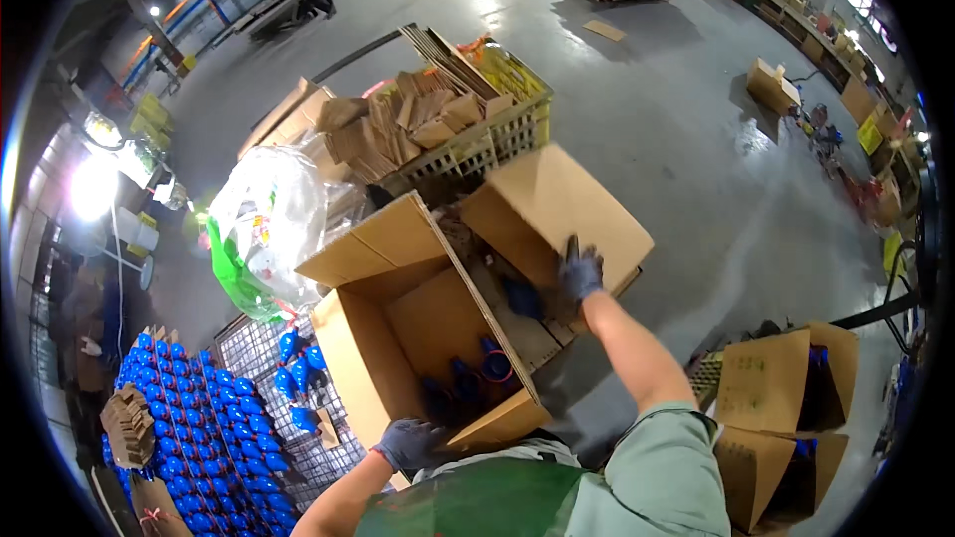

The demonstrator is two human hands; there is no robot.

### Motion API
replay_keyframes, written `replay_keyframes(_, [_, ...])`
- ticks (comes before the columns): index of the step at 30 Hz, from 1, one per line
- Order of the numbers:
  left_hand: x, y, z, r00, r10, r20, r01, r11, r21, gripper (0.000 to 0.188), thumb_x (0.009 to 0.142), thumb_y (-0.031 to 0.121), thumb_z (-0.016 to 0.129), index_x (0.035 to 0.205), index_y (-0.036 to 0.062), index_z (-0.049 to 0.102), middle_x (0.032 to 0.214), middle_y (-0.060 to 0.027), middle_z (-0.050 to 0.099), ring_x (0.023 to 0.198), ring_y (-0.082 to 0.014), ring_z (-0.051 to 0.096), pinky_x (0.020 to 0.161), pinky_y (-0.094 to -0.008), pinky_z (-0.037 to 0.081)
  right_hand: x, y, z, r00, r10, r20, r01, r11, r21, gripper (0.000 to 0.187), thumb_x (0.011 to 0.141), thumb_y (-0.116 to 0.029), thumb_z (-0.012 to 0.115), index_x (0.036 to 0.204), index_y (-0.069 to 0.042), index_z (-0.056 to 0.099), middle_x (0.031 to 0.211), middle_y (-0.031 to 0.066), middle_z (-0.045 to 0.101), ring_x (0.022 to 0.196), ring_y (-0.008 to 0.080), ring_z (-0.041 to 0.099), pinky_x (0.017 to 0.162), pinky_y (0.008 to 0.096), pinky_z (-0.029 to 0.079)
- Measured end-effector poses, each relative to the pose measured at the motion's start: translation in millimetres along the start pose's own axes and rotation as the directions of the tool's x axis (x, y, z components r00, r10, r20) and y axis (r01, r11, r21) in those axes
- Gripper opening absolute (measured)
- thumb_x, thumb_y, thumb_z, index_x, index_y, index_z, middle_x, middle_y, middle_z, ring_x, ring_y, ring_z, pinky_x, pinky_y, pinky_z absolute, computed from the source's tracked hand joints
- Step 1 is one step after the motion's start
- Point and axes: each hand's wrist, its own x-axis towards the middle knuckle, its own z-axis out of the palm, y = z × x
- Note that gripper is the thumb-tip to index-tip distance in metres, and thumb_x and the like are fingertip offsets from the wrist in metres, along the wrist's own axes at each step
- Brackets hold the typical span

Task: The person picks up blue spray heads from a wire rack and places them into a cardboard box. The person also places cardboard dividers between the objects in the box and moves packaging materials aside to reach more dividers.

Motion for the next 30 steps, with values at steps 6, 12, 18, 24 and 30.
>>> replay_keyframes(6, [-7.3, -14.4, 23.0, 0.999, -0.007, -0.051, 0.01, 0.999, 0.045, 0.056, 0.088, 0.06, 0.056, 0.122, 0.015, 0.065, 0.102, -0.0138, 0.071, 0.099, -0.0338, 0.067, 0.089, -0.0439, 0.052, -23.3, -26.1, 15.5, 0.998, -0.025, -0.051, 0.038, 0.965, 0.261, 0.063, 0.087, -0.038, 0.064, 0.14, -0.006, 0.054, 0.159, 0.0277, 0.024, 0.134, 0.0563, 0.039, 0.098, 0.0627, 0.044])
replay_keyframes(12, [-5.4, -10.5, 11.7, 0.997, 0.046, -0.054, -0.042, 0.996, 0.081, 0.057, 0.09, 0.058, 0.055, 0.126, 0.015, 0.064, 0.108, -0.0134, 0.071, 0.1, -0.0337, 0.066, 0.087, -0.0445, 0.052, -28.4, -23.6, 42.1, 0.986, 0.054, -0.16, -0.006, 0.957, 0.289, 0.045, 0.09, -0.021, 0.054, 0.132, -0.007, 0.062, 0.149, 0.0212, 0.042, 0.121, 0.0455, 0.051, 0.093, 0.0566, 0.048])
replay_keyframes(18, [1.7, -43.0, 63.9, 0.976, 0.083, -0.201, -0.139, 0.949, -0.284, 0.045, 0.102, 0.04, 0.048, 0.132, 0.0088, 0.061, 0.126, -0.0167, 0.065, 0.113, -0.0369, 0.062, 0.098, -0.0429, 0.048, -55.2, 26.3, -12.6, 0.937, 0.191, -0.292, -0.076, 0.929, 0.361, 0.043, 0.097, -0.021, 0.049, 0.136, -0.004, 0.055, 0.133, 0.0202, 0.06, 0.11, 0.0352, 0.064, 0.078, 0.05, 0.054])
replay_keyframes(24, [-25.5, -51.5, -13.1, 0.741, -0.294, -0.604, -0.481, 0.396, -0.782, 0.042, 0.102, 0.02, 0.056, 0.139, 0.0014, 0.05, 0.138, -0.0137, 0.057, 0.123, -0.0235, 0.057, 0.106, -0.0367, 0.045, -236.2, 62.4, -110.9, 0.673, 0.612, -0.415, 0.635, -0.191, 0.749, 0.013, 0.093, -0.005, 0.065, 0.105, 0.0, 0.067, 0.096, 0.0, 0.065, 0.073, 0.0145, 0.058, 0.069, 0.028, 0.051])
replay_keyframes(30, [-84.6, -80.8, -80.8, 0.793, -0.005, -0.609, -0.514, -0.543, -0.664, 0.046, 0.1, 0.029, 0.061, 0.137, 0.004, 0.055, 0.127, -0.0068, 0.064, 0.116, -0.016, 0.059, 0.094, -0.0327, 0.048, -278.8, -67.8, -107.7, 0.883, 0.415, -0.22, 0.384, -0.368, 0.847, 0.021, 0.086, -0.004, 0.066, 0.106, 0.002, 0.067, 0.099, 0.0066, 0.069, 0.094, 0.0189, 0.065, 0.085, 0.0331, 0.052])
